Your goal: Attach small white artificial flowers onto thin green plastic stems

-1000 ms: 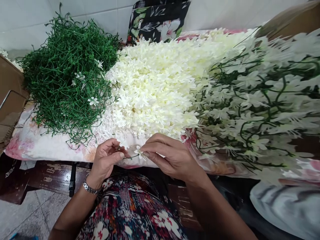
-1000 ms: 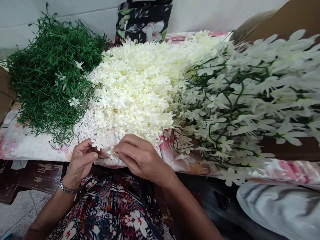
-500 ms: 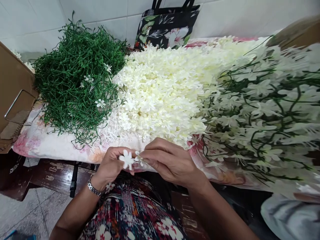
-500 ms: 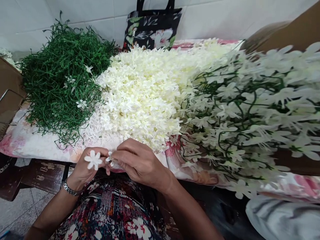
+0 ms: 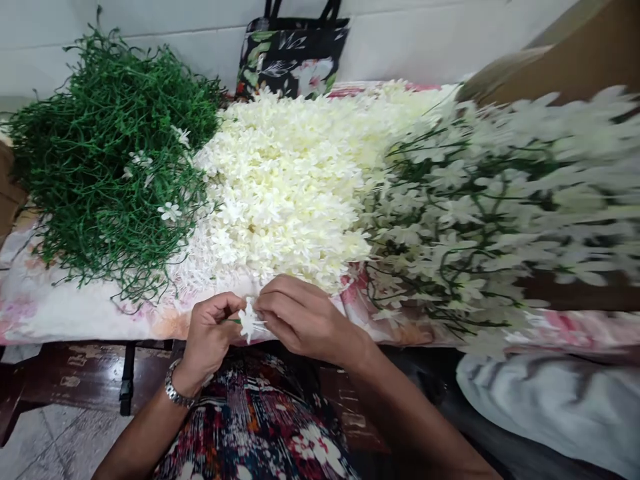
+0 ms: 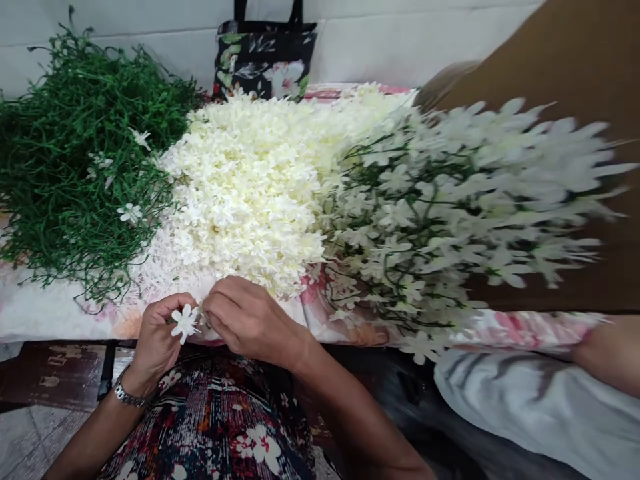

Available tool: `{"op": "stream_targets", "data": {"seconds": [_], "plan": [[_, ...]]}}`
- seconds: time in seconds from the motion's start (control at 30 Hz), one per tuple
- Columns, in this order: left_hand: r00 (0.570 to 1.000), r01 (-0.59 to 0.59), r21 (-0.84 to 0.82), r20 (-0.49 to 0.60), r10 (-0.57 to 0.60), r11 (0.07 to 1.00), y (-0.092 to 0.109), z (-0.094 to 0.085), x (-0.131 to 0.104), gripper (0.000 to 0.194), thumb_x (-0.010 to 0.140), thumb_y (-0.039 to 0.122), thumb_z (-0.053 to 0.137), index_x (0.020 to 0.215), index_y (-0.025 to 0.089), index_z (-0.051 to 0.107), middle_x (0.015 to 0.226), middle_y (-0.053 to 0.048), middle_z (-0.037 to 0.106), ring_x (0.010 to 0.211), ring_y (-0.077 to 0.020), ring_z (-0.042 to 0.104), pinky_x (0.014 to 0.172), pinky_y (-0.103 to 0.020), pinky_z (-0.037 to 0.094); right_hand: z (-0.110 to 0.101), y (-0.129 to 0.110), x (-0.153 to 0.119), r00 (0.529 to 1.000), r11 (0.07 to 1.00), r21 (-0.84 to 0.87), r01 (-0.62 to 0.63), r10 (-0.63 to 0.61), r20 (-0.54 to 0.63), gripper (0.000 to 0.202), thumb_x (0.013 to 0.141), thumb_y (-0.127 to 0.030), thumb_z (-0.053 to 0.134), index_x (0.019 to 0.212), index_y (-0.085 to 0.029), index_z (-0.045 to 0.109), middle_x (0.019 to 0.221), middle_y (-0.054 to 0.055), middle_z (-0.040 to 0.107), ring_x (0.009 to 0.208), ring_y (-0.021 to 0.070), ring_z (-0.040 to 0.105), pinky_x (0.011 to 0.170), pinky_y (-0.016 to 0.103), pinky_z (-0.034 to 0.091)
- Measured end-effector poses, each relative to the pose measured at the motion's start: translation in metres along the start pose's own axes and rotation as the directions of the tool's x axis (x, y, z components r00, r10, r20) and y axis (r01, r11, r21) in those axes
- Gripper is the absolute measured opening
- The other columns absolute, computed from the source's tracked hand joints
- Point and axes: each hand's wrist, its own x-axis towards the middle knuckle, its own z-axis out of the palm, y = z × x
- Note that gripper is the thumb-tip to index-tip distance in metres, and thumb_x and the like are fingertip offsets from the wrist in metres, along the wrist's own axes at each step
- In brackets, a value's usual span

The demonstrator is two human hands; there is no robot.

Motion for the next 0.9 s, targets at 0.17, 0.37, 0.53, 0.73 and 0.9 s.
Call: {"op": "stream_targets", "data": {"seconds": [0.17, 0.37, 0.53, 0.73, 0.9], "plan": [[1.000, 0.003, -0.007, -0.008, -0.003, 1.000, -0.007, -0.006, 0.005, 0.013, 0.057, 0.003, 0.053, 0.064, 0.013, 0.056, 0.056, 0.004, 0.047, 0.051, -0.0068, 0.041, 0.047, -0.016, 0.034, 0.010, 0.005, 0.003, 1.000, 1.000, -0.027, 0.001, -0.002, -0.006, 0.016, 0.077, -0.013, 0.042, 0.068, -0.011, 0.055, 0.064, 0.006, 0.054, 0.063, 0.0115, 0.046, 0.056, 0.024, 0.042], [0.995, -0.079, 0.059, 0.058, 0.075, 0.995, 0.015, -0.006, 0.002, 0.041, 0.060, 0.017, 0.064, 0.100, 0.018, 0.055, 0.089, -0.005, 0.059, 0.074, -0.0159, 0.054, 0.066, -0.026, 0.045, -0.038, 0.008, 0.003, 0.981, 0.998, -0.054, -0.026, 0.015, -0.194, 0.006, 0.073, -0.007, 0.050, 0.074, -0.013, 0.053, 0.065, 0.002, 0.057, 0.065, 0.0072, 0.051, 0.055, 0.018, 0.044], [0.991, -0.128, 0.048, 0.046, 0.126, 0.991, 0.017, -0.012, -0.007, 0.042, 0.064, 0.025, 0.063, 0.104, 0.020, 0.054, 0.095, -0.008, 0.057, 0.076, -0.0166, 0.054, 0.071, -0.029, 0.044, -0.128, 0.018, -0.025, 0.695, 0.499, -0.660, -0.562, -0.149, -0.704, 0.009, 0.069, -0.008, 0.055, 0.074, -0.015, 0.059, 0.069, 0.004, 0.060, 0.070, 0.0140, 0.057, 0.063, 0.028, 0.043], [0.979, -0.192, 0.151, 0.095, 0.180, 0.970, 0.033, -0.005, -0.011, 0.030, 0.071, 0.023, 0.056, 0.101, 0.022, 0.058, 0.091, -0.008, 0.059, 0.073, -0.0170, 0.053, 0.069, -0.030, 0.044, -0.163, 0.034, -0.061, 0.660, 0.114, -0.653, -0.749, 0.035, -0.750, 0.020, 0.066, -0.015, 0.058, 0.084, -0.011, 0.065, 0.080, 0.011, 0.066, 0.081, 0.0252, 0.061, 0.067, 0.034, 0.044], [0.944, -0.197, 0.170, 0.300, 0.140, 0.966, 0.060, 0.011, -0.050, 0.019, 0.062, 0.034, 0.064, 0.078, 0.025, 0.069, 0.074, -0.011, 0.063, 0.074, -0.0275, 0.056, 0.060, -0.037, 0.047, -0.145, 0.032, -0.072, 0.736, 0.367, -0.666, -0.650, 0.083, -0.672, 0.027, 0.073, -0.012, 0.047, 0.097, -0.009, 0.060, 0.088, 0.014, 0.062, 0.090, 0.0264, 0.057, 0.076, 0.039, 0.042]]}}
